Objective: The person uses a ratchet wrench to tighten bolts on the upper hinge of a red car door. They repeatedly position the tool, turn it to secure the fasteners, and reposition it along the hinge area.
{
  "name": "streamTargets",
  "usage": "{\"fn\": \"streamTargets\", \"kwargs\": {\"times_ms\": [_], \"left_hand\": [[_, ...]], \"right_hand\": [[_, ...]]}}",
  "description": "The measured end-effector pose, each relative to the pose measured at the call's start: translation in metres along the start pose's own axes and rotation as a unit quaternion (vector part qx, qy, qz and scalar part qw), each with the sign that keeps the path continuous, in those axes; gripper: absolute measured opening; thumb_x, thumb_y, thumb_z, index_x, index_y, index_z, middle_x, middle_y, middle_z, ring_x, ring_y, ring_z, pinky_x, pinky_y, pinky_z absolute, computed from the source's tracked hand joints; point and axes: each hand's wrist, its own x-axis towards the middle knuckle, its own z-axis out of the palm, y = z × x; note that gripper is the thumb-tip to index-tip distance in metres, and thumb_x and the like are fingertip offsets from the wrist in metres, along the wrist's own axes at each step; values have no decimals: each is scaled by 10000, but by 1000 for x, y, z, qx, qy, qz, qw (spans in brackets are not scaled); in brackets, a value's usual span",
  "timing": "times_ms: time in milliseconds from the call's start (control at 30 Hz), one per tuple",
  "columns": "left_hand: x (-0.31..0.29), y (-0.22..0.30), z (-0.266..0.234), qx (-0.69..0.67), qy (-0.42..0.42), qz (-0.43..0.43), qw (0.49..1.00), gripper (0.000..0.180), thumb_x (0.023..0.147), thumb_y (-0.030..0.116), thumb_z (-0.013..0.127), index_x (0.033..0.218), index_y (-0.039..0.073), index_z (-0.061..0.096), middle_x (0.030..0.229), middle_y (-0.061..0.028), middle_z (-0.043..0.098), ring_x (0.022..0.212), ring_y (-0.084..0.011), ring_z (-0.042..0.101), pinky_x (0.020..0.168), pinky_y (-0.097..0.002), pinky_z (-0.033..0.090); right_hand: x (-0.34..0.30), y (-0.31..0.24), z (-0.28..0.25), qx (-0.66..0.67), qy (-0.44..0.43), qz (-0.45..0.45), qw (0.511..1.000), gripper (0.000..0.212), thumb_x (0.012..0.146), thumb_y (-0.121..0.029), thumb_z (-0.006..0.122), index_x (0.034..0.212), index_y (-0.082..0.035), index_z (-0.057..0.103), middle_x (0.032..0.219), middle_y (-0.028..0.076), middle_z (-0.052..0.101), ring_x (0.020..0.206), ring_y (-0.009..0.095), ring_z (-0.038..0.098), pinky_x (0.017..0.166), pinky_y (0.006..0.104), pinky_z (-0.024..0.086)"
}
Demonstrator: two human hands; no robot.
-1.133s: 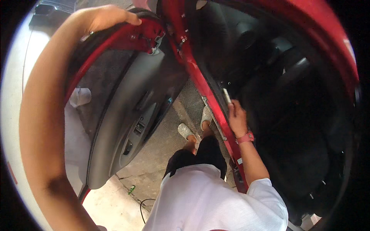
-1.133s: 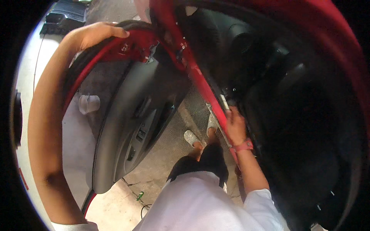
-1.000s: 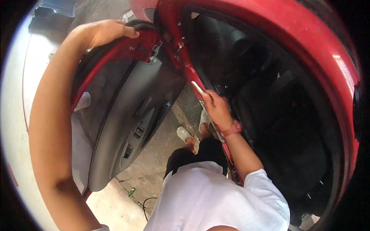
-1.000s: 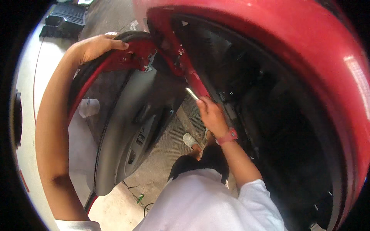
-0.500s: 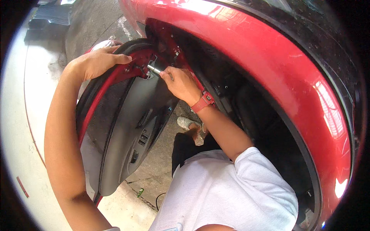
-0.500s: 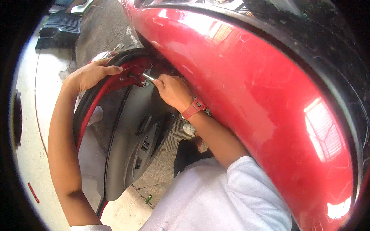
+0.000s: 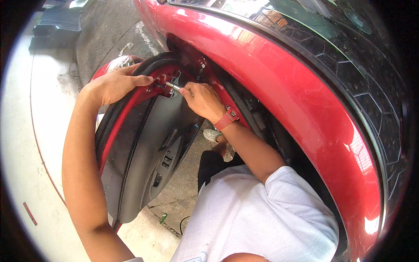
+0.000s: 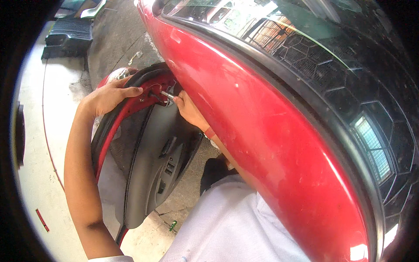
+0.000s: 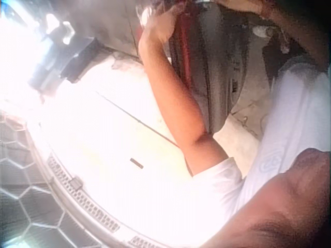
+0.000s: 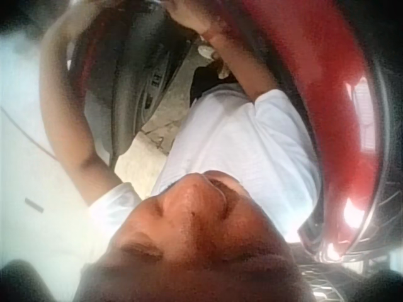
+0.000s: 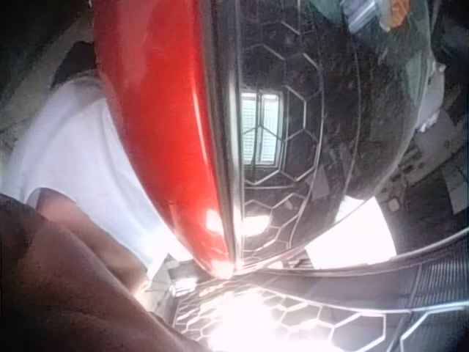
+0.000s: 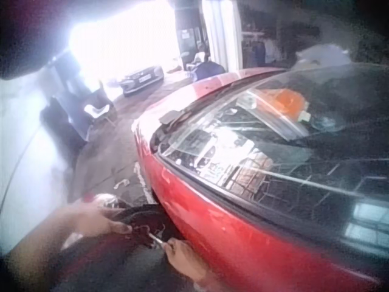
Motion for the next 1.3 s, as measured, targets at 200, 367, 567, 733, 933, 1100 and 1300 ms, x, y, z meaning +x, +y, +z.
{"fn": "streamTargets", "kwargs": {"times_ms": [200, 367, 567, 733, 933, 1100, 1300], "left_hand": [[-2, 6, -2, 28, 7, -37, 999, 693, 958, 545, 672, 1576, 252, 565, 1401, -121, 708, 1287, -243, 646, 1125, -359, 449], [-4, 5, -1, 39, 22, -37, 998, 716, 944, 560, 677, 1579, 252, 558, 1409, -131, 704, 1287, -248, 648, 1121, -366, 454], [-2, 8, 0, 72, 39, -25, 996, 709, 948, 542, 679, 1573, 227, 567, 1399, -133, 710, 1267, -247, 660, 1105, -364, 467], [4, 0, -1, 22, 10, -9, 1000, 683, 956, 529, 681, 1555, 215, 588, 1376, -137, 723, 1250, -243, 669, 1097, -359, 473], [2, 4, -1, 23, 5, -16, 1000, 674, 959, 515, 675, 1558, 219, 585, 1383, -139, 720, 1254, -247, 669, 1102, -364, 472], [1, 9, -2, 57, 14, -27, 998, 692, 952, 543, 667, 1564, 233, 578, 1408, -154, 705, 1283, -268, 657, 1124, -369, 458], [7, -1, -3, 45, 3, -3, 999, 706, 960, 535, 670, 1566, 187, 570, 1396, -153, 704, 1271, -258, 649, 1117, -355, 454]], "right_hand": [[3, 0, 5, -11, 35, -37, 999, 344, 1046, -308, 621, 948, 10, 709, 848, 260, 705, 862, 472, 696, 779, 558, 521], [4, 6, 17, 15, 53, -47, 997, 311, 1012, -302, 676, 952, 1, 713, 860, 245, 722, 862, 455, 711, 772, 541, 530], [8, 7, 17, 44, 19, -5, 999, 308, 956, -317, 756, 940, -11, 726, 867, 218, 740, 857, 416, 734, 762, 515, 544], [3, 2, 26, 10, 70, -15, 997, 262, 941, -273, 770, 936, -15, 726, 883, 202, 708, 885, 422, 707, 780, 520, 542], [1, -12, 19, 27, 100, -9, 995, 243, 938, -263, 763, 919, -22, 736, 941, 201, 706, 921, 434, 692, 814, 531, 540], [4, -11, 17, -24, 66, -4, 998, 250, 925, -265, 775, 912, -23, 711, 947, 201, 707, 931, 435, 694, 821, 540, 543], [5, -12, 15, -1, 38, 26, 999, 287, 936, -288, 762, 969, -9, 705, 963, 217, 694, 948, 451, 689, 851, 550, 542]]}}
